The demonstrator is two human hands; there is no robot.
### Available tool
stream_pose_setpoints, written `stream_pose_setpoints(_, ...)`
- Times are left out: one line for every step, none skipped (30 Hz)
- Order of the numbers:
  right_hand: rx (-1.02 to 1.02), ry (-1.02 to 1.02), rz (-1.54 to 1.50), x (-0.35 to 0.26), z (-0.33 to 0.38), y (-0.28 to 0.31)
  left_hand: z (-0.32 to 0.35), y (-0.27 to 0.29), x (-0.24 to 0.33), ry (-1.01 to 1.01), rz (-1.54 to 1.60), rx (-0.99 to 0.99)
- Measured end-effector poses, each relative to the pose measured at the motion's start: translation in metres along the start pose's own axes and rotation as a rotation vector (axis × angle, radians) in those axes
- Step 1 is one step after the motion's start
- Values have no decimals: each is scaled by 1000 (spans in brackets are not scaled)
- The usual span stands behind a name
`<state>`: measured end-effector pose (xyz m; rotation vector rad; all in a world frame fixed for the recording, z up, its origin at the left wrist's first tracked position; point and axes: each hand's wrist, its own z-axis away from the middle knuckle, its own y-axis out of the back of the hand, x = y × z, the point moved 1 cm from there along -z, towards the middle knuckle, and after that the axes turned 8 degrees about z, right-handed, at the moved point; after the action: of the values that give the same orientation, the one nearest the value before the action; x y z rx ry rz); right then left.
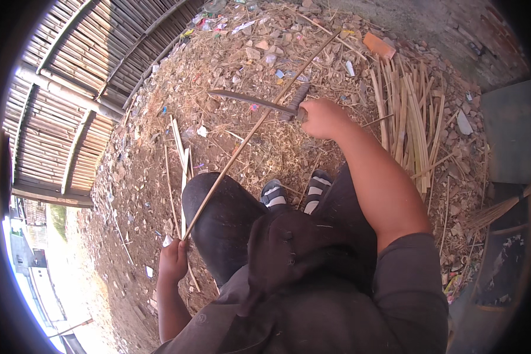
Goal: The person thins a long bamboo strip by repeatedly scraping its surface with a machete. They hold the bamboo strip in one hand and draw the blade of the machete along the length of the strip while sitting outdoors.
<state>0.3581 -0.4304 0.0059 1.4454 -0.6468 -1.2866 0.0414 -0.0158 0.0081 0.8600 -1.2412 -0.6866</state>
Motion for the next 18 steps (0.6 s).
stream_pose_setpoints(129,112,63,-7,8,-5,-1,-1,0,7,32,-21)
stream_pose_setpoints(123,114,60,-20,14,-4,1,-2,0,20,60,-40)
stream_pose_setpoints(72,214,125,-37,20,1,4,-3,-1,27,59,-43)
stream_pose_setpoints(26,306,195,-44,26,6,2,-5,0,31,94,-63)
stream_pose_setpoints(49,370,189,-42,26,-3,1,-6,0,36,129,-82)
stream_pose_setpoints(49,367,189,-37,21,-5,-1,-7,1,35,130,-84)
stream_pose_setpoints(-7,279,91,-28,14,-6,-1,-7,1,34,142,-93)
stream_pose_setpoints(-59,181,-3,-17,8,-5,-3,-7,2,24,157,-106)
stream_pose_setpoints(-50,120,-54,-4,1,-7,-5,-8,4,18,159,-113)
stream_pose_setpoints(-47,121,-56,-6,0,-5,-6,-7,6,22,138,-103)
stream_pose_setpoints(-52,102,9,-10,-1,-3,-8,-6,8,26,118,-94)
stream_pose_setpoints(-57,82,74,-15,0,-1,-9,-5,10,24,115,-94)
stream_pose_setpoints(-13,122,100,-26,3,-4,-7,-3,10,56,141,-99)
stream_pose_setpoints(-16,123,99,-39,9,-5,-6,-3,10,84,170,-112)
stream_pose_setpoints(-77,218,166,-54,16,-5,-7,-3,10,88,169,-114)
stream_pose_setpoints(-141,318,229,-66,20,-6,-8,-3,11,58,134,-99)
stream_pose_setpoints(-152,328,277,-71,20,-6,-6,-3,11,28,98,-84)
stream_pose_setpoints(-158,322,275,-59,17,-9,-2,-4,9,29,99,-92)
